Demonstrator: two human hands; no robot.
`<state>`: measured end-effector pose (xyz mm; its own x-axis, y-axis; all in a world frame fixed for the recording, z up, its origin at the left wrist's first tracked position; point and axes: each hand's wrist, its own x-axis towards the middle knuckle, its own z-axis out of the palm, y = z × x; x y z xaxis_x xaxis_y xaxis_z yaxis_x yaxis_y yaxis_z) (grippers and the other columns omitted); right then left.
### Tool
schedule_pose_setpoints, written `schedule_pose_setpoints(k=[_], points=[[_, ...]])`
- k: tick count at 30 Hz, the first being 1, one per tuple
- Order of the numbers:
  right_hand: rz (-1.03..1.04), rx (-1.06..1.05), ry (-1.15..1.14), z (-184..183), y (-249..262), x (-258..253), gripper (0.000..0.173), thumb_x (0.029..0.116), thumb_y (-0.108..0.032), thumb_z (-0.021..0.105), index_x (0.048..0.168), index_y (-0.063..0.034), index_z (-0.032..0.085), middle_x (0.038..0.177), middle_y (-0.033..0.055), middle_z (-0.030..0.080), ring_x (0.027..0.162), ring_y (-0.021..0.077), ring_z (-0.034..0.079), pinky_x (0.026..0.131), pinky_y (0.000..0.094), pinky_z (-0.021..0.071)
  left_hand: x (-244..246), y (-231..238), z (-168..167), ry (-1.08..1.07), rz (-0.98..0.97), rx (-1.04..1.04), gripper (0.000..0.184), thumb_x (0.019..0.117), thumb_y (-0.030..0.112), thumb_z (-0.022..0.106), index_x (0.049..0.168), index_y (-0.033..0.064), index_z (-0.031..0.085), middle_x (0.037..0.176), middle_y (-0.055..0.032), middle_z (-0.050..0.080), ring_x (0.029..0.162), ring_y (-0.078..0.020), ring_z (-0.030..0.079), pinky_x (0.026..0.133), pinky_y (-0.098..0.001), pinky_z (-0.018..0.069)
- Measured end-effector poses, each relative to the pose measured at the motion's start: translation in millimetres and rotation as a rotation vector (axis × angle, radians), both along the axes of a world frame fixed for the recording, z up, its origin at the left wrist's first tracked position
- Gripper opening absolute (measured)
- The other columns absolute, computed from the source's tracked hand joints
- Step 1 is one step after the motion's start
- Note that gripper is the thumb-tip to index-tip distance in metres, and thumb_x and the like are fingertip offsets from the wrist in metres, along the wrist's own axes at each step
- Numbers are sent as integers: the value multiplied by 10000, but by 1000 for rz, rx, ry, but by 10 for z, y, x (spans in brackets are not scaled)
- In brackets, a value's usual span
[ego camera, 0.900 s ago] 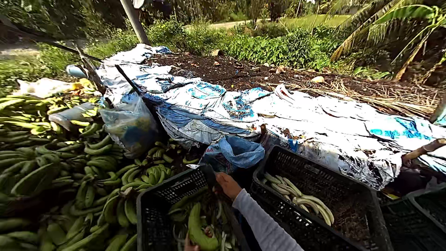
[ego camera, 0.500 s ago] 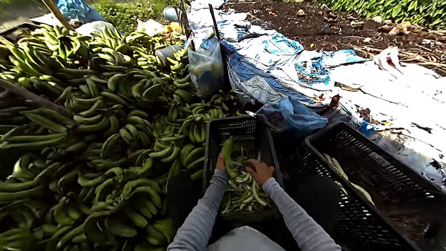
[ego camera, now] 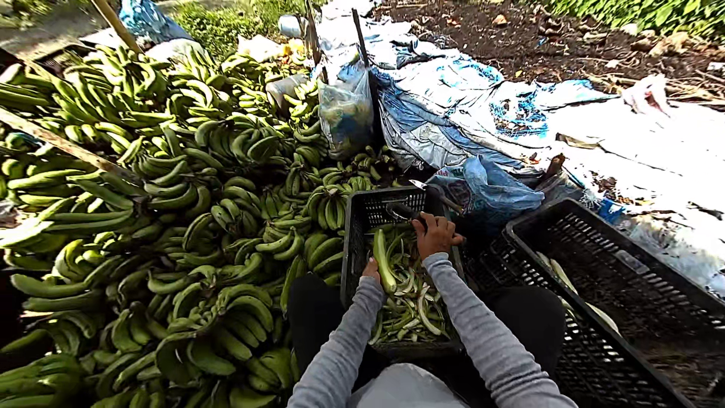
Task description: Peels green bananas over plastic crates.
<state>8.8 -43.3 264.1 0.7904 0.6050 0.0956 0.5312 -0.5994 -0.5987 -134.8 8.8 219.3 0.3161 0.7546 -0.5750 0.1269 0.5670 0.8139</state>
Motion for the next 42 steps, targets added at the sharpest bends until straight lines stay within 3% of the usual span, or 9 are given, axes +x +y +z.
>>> schedule_pose_setpoints(k=[7, 12, 19, 23, 26, 29, 34, 39, 42], points=[[262, -225, 290, -14, -586, -770, 448, 1071, -453, 489, 1393, -185, 651, 1297, 198, 677, 1288, 448, 557, 1070, 712, 305, 39, 589, -77, -352, 184, 375, 523, 1110, 305, 102, 1489, -37, 217, 866, -59, 574, 658, -88, 587, 647, -245, 539], [164, 199, -104, -61, 26, -286, 352, 1012, -335, 631, 1260, -112, 743, 1245, 270, 668, 1268, 529, 540, 991, 753, 333, -51, 355, 330, -156, -330, 71, 622, 1114, 390, 10, 1193, 28, 509, 796, -52, 590, 620, -140, 573, 577, -299, 514], [221, 110, -20, 129, 56, -518, 423, 1041, -436, 546, 1326, -168, 707, 1244, 235, 679, 1232, 488, 575, 1023, 734, 333, 63, 371, 451, -16, 342, 521, 616, 1113, 141, 327, 1589, -60, -8, 1542, -338, 339, 1309, -263, 521, 1074, -313, 444], [133, 75, 142, -42, -329, -890, 399, 1045, -381, 564, 1320, -129, 708, 1209, 239, 695, 1185, 504, 591, 978, 733, 353, 219, 557, 391, 46, 805, 919, 666, 1048, 46, 389, 1499, -237, -12, 1478, -475, 310, 1368, -345, 454, 1123, -264, 366], [188, 207, 1, 40, -178, -653, 366, 1018, -350, 600, 1249, -110, 750, 1161, 241, 708, 1150, 514, 606, 947, 741, 362, 132, 442, 514, -214, 456, 662, 582, 1095, 111, 310, 1558, -119, 43, 1499, -330, 369, 1317, -170, 462, 1082, -240, 391], [356, 114, -82, 487, 267, -81, 364, 1030, -374, 613, 1277, -137, 736, 1250, 258, 670, 1269, 513, 529, 1048, 747, 277, -13, 497, 334, -652, -250, 235, 461, 1067, 450, 377, 1290, 61, 483, 949, -54, 692, 734, -95, 662, 607, -239, 555], [513, 19, -239, 820, 551, 124, 376, 1019, -426, 622, 1268, -169, 736, 1214, 236, 674, 1213, 482, 558, 1044, 739, 295, -87, 587, 351, -486, -482, 471, 681, 1024, 207, 494, 1518, -109, 147, 1170, -96, 643, 988, -53, 670, 942, -271, 551], [353, 111, -196, 533, 483, 163, 368, 1030, -391, 613, 1294, -159, 721, 1242, 252, 663, 1245, 501, 543, 1049, 746, 284, -257, 692, 459, -65, -1042, 538, 632, 1031, 113, 492, 1559, -84, 206, 1354, -256, 584, 1172, -215, 633, 1047, -376, 482], [290, 79, -207, 492, 464, 262, 398, 1038, -408, 593, 1329, -156, 694, 1256, 276, 646, 1246, 514, 537, 1038, 744, 297, -225, 546, 279, -131, -624, 459, 597, 1066, 78, 346, 1559, -110, 65, 1292, -281, 579, 1065, -205, 673, 972, -343, 537]])
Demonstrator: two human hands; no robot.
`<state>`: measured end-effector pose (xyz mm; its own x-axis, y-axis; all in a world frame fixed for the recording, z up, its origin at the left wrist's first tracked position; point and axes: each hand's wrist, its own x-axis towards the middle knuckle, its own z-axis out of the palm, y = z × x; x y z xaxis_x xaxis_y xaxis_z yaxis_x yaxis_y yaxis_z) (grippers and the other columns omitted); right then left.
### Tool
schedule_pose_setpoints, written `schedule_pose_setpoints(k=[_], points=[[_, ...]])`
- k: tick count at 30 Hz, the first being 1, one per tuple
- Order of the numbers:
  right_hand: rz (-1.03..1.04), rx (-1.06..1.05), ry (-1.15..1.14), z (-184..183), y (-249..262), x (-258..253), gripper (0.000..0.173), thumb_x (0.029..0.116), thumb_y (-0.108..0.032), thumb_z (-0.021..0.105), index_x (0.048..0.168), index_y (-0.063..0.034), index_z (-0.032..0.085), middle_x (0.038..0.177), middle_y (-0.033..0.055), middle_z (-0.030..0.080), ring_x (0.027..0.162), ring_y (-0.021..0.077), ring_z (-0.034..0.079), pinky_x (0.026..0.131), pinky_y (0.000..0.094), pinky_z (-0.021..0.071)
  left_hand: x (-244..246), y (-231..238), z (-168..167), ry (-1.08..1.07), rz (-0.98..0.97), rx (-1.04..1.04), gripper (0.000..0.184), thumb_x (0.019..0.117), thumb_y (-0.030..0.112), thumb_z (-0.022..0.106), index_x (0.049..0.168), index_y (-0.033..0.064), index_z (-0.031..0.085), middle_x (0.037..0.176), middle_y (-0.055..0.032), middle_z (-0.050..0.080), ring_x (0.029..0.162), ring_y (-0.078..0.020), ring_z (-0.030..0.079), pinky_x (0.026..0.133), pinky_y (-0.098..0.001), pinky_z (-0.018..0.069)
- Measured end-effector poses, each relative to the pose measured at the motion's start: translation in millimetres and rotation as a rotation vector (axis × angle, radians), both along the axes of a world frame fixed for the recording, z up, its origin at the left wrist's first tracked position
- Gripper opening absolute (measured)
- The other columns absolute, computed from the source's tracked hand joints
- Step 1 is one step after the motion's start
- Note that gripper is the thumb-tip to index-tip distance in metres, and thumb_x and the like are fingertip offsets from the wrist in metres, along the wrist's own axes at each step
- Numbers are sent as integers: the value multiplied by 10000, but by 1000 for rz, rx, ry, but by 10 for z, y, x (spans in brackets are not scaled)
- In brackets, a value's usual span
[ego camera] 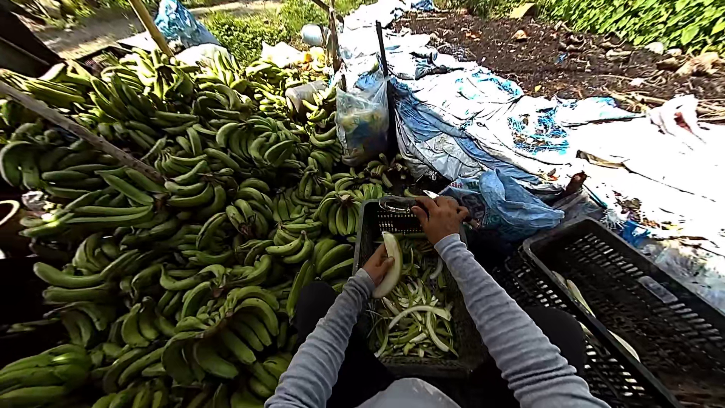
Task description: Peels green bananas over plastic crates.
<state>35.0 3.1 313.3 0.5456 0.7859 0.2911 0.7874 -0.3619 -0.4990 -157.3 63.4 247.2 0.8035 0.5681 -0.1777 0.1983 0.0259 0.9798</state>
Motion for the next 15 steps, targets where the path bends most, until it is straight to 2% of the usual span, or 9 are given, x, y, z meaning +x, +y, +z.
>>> schedule_pose_setpoints(k=[2, 3, 4, 6, 8, 10, 12, 14, 15], points=[[3, -140, 128, -116, -40, -175, 446, 1067, -435, 521, 1422, -179, 610, 1328, 271, 600, 1302, 502, 496, 1063, 732, 281, 224, -5, -26, -185, 561, -215, 508, 1130, 178, 207, 1579, -23, 80, 1281, -279, 566, 1040, -246, 670, 925, -364, 554], [13, -204, 193, -232, -93, -298, 471, 1074, -451, 492, 1456, -190, 578, 1366, 264, 586, 1330, 495, 481, 1077, 721, 276, 350, 11, 76, -176, 824, -284, 508, 1142, 251, 217, 1573, -14, 167, 1328, -286, 553, 1106, -282, 646, 963, -391, 530], [15, -233, 235, -372, -173, -431, 483, 1073, -458, 480, 1464, -191, 576, 1379, 256, 588, 1338, 489, 480, 1080, 710, 279, 436, 54, 167, -144, 1030, -346, 552, 1139, 293, 274, 1579, -31, 200, 1461, -309, 474, 1288, -332, 553, 1096, -435, 435], [-18, -182, 273, -611, -388, -682, 467, 1063, -428, 503, 1429, -161, 614, 1345, 266, 609, 1310, 512, 498, 1036, 722, 315, 558, 185, 216, -70, 1311, -413, 580, 1129, 313, 367, 1530, -97, 282, 1505, -328, 427, 1393, -370, 460, 1152, -456, 361], [-83, -58, 273, -774, -551, -842, 433, 1038, -387, 557, 1365, -123, 662, 1280, 284, 632, 1255, 542, 522, 975, 745, 342, 606, 301, 184, -27, 1437, -487, 584, 1118, 327, 415, 1492, -116, 346, 1486, -329, 444, 1388, -376, 458, 1139, -464, 368], [-118, 48, 219, -847, -590, -863, 409, 1024, -371, 573, 1319, -115, 696, 1245, 276, 648, 1226, 547, 539, 942, 754, 355, 640, 303, 120, -10, 1411, -515, 594, 1111, 362, 425, 1477, -104, 382, 1464, -321, 468, 1357, -384, 481, 1116, -499, 389], [-83, 107, 120, -756, -504, -747, 389, 1020, -361, 571, 1279, -116, 726, 1239, 269, 663, 1237, 545, 549, 944, 757, 357, 619, 161, 165, -72, 1207, -480, 546, 1125, 318, 387, 1471, -104, 387, 1443, -327, 478, 1317, -378, 502, 1102, -495, 395], [-5, 1, 111, -441, -338, -528, 387, 1047, -373, 554, 1306, -135, 716, 1281, 266, 652, 1297, 520, 520, 1039, 748, 289, 465, -18, 213, -236, 785, -383, 443, 1133, 203, 308, 1487, -59, 358, 1349, -253, 539, 1183, -249, 566, 1034, -392, 454], [40, -131, 132, -235, -237, -382, 402, 1069, -388, 525, 1352, -153, 687, 1315, 260, 641, 1325, 500, 505, 1092, 736, 241, 342, -56, 152, -317, 500, -315, 420, 1104, 145, 320, 1481, -38, 325, 1236, -160, 581, 1072, -145, 602, 964, -323, 499]])
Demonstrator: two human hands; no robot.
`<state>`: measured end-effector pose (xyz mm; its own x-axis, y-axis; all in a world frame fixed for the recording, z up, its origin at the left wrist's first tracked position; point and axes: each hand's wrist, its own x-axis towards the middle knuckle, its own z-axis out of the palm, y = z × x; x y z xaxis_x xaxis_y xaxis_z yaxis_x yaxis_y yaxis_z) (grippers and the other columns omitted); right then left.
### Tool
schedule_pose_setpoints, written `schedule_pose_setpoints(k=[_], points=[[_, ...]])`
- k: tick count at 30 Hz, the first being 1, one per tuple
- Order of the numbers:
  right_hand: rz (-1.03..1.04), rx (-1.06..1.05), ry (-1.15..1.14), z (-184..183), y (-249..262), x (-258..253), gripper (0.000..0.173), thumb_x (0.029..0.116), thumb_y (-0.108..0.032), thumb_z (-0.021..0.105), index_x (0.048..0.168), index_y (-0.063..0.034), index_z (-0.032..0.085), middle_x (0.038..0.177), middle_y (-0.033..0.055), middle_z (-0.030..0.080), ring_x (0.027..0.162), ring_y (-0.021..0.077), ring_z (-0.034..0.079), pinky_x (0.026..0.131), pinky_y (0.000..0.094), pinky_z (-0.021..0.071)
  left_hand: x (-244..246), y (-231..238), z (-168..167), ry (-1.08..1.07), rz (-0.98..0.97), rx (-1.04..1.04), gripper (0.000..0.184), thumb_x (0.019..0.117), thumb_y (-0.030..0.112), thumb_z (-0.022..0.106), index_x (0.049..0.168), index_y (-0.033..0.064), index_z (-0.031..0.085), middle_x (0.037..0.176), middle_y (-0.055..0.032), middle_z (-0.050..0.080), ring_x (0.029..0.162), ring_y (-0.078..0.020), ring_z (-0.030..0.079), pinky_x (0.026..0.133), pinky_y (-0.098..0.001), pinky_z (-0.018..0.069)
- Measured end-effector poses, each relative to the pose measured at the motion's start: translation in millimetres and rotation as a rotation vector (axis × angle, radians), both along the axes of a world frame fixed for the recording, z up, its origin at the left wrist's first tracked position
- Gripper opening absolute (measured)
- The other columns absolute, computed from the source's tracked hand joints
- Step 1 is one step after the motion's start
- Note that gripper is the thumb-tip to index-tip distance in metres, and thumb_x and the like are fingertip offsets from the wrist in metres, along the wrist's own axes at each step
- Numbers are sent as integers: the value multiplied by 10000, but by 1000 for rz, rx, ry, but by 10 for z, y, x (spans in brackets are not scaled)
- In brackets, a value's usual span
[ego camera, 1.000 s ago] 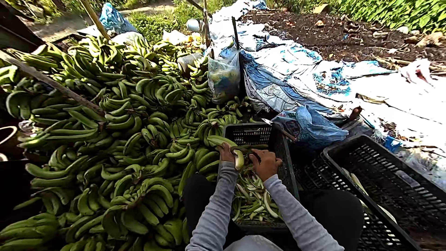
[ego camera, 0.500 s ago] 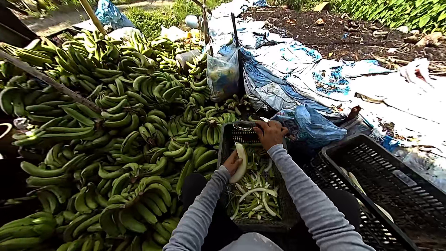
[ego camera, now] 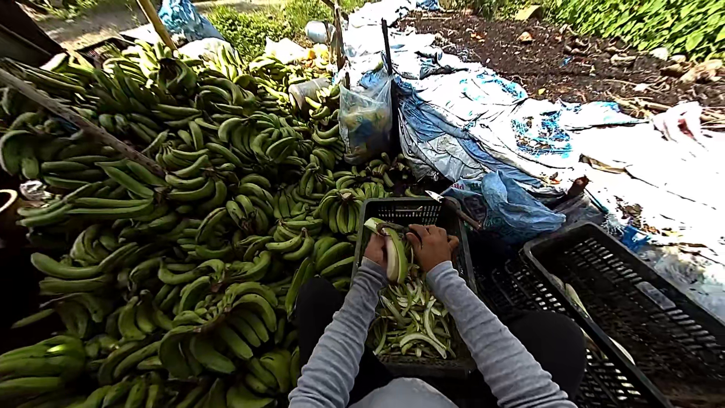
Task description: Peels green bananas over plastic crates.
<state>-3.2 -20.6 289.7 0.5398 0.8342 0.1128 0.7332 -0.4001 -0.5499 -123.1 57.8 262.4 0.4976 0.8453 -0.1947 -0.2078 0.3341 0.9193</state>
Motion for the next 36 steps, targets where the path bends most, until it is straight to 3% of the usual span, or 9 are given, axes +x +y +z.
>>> schedule_pose_setpoints(k=[4, 8, 10, 14, 19, 22, 28, 32, 36], points=[[156, -410, -129, 509, 335, 484, 523, 1094, -500, 393, 1304, -123, 688, 1240, 221, 704, 1229, 440, 615, 1073, 721, 316, -310, 96, -201, -69, -798, 482, 879, 914, 457, 666, 1460, -143, 328, 1268, -23, 664, 1098, -18, 646, 990, -265, 524], [174, -157, -11, 278, 124, 190, 457, 1082, -439, 482, 1371, -124, 643, 1260, 243, 669, 1220, 452, 600, 1039, 665, 386, -249, -33, -114, -5, -49, 5, 450, 1110, 227, 252, 1455, -47, 343, 990, -128, 622, 794, -157, 636, 748, -313, 555], [195, 59, 52, -195, -134, -77, 476, 1053, -408, 519, 1360, -71, 657, 1257, 259, 663, 1216, 477, 587, 1036, 677, 373, -124, 4, 194, 350, 289, -161, 451, 1145, 241, 241, 1402, -55, 464, 1229, -238, 593, 1061, -254, 598, 922, -379, 494], [135, 375, 49, -796, -487, -360, 491, 995, -389, 546, 1221, 14, 710, 1156, 275, 687, 1092, 538, 622, 915, 729, 413, -118, 191, 204, 887, -30, -56, 393, 1108, 80, 375, 1433, -133, 430, 1492, -289, 469, 1401, -315, 473, 1159, -399, 369], [28, -164, 86, -116, -273, -189, 482, 1100, -420, 420, 1399, -107, 631, 1275, 255, 669, 1224, 462, 607, 1039, 648, 406, -144, -100, 37, 275, -61, 7, 461, 1137, 221, 270, 1366, -116, 486, 1170, -231, 618, 1009, -214, 613, 937, -357, 494], [-75, -557, 178, 287, -9, 198, 587, 1115, -497, 264, 1402, -109, 599, 1365, 224, 638, 1325, 418, 561, 1090, 668, 352, -249, -236, -249, -265, -197, 134, 654, 984, 467, 539, 1342, -69, 431, 810, 30, 663, 702, -51, 645, 691, -218, 555], [333, 37, 124, -272, -425, 169, 488, 1065, -411, 472, 1331, -53, 671, 1232, 215, 699, 1191, 398, 638, 1075, 681, 314, -245, -91, -60, -138, 85, -430, 631, 1108, 487, 98, 1030, 44, 540, 646, -59, 547, 486, -144, 524, 440, -261, 448], [486, 244, 115, -692, -644, -19, 533, 1007, -477, 489, 1205, -49, 736, 1103, 205, 723, 1035, 399, 684, 931, 704, 377, -148, -40, 8, 57, 118, -557, 502, 1122, 378, 193, 1021, 23, 534, 629, -51, 514, 452, -124, 486, 435, -236, 435], [176, -179, 118, -395, -378, -174, 491, 1083, -425, 460, 1378, -76, 639, 1235, 233, 696, 1171, 429, 651, 1047, 684, 356, -115, -224, -70, 124, 131, -264, 357, 1129, 171, 280, 1192, -51, 552, 893, -103, 594, 731, -138, 566, 705, -292, 507]])
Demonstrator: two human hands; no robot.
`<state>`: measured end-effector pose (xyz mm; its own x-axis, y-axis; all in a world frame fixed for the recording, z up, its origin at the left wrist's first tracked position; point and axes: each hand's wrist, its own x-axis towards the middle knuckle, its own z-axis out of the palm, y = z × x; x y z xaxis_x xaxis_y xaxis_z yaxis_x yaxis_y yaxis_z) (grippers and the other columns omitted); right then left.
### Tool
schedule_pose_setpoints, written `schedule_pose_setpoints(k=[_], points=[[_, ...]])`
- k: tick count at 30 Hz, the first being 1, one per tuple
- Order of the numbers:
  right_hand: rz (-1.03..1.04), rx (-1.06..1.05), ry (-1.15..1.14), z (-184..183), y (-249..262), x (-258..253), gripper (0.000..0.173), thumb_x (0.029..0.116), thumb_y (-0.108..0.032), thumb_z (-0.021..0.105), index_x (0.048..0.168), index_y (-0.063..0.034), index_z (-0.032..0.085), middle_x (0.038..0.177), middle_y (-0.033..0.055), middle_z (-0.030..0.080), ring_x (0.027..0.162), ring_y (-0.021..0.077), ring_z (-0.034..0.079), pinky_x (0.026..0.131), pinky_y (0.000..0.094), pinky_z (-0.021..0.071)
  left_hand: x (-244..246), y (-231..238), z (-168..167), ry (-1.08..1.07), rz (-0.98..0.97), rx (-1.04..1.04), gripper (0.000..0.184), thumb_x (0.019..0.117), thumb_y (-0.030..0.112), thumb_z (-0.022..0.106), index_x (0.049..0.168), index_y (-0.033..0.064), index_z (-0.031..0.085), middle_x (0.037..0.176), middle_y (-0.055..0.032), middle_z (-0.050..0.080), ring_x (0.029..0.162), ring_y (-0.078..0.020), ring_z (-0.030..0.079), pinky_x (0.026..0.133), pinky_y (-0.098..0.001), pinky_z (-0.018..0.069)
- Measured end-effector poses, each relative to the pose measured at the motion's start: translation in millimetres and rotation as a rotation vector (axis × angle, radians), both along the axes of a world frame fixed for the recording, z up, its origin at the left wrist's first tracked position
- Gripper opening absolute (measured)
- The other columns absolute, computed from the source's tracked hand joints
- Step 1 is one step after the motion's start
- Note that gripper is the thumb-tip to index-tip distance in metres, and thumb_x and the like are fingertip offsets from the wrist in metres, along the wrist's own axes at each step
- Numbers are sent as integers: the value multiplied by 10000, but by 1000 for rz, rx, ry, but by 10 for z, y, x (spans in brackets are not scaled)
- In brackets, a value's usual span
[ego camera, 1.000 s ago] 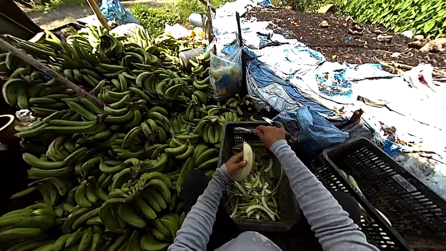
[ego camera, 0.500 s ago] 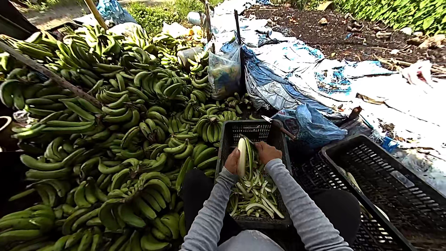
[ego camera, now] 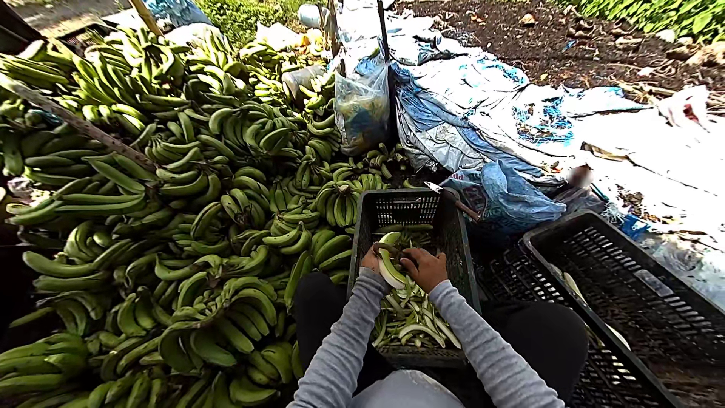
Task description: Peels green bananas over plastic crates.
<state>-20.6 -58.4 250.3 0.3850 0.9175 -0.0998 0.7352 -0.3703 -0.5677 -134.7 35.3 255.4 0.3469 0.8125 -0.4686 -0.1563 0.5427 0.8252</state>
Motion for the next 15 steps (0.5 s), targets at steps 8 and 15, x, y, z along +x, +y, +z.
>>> schedule_pose_setpoints(k=[8, 15], points=[[126, 35, 201, -35, -114, 645, 433, 1078, -345, 491, 1373, -70, 648, 1331, 200, 660, 1291, 385, 576, 1097, 710, 250, -61, 83, -16, -92, 84, -226, 454, 1134, 350, 248, 1058, 11, 540, 666, -88, 589, 501, -152, 560, 458, -263, 468], [-93, -10, 32, -258, 179, 297, 470, 1069, -398, 513, 1397, -81, 629, 1340, 245, 640, 1253, 454, 588, 1062, 701, 327, 136, 132, -203, 102, 7, -72, 394, 1137, 207, 292, 1266, -69, 542, 1000, -154, 612, 807, -167, 582, 773, -314, 505]])
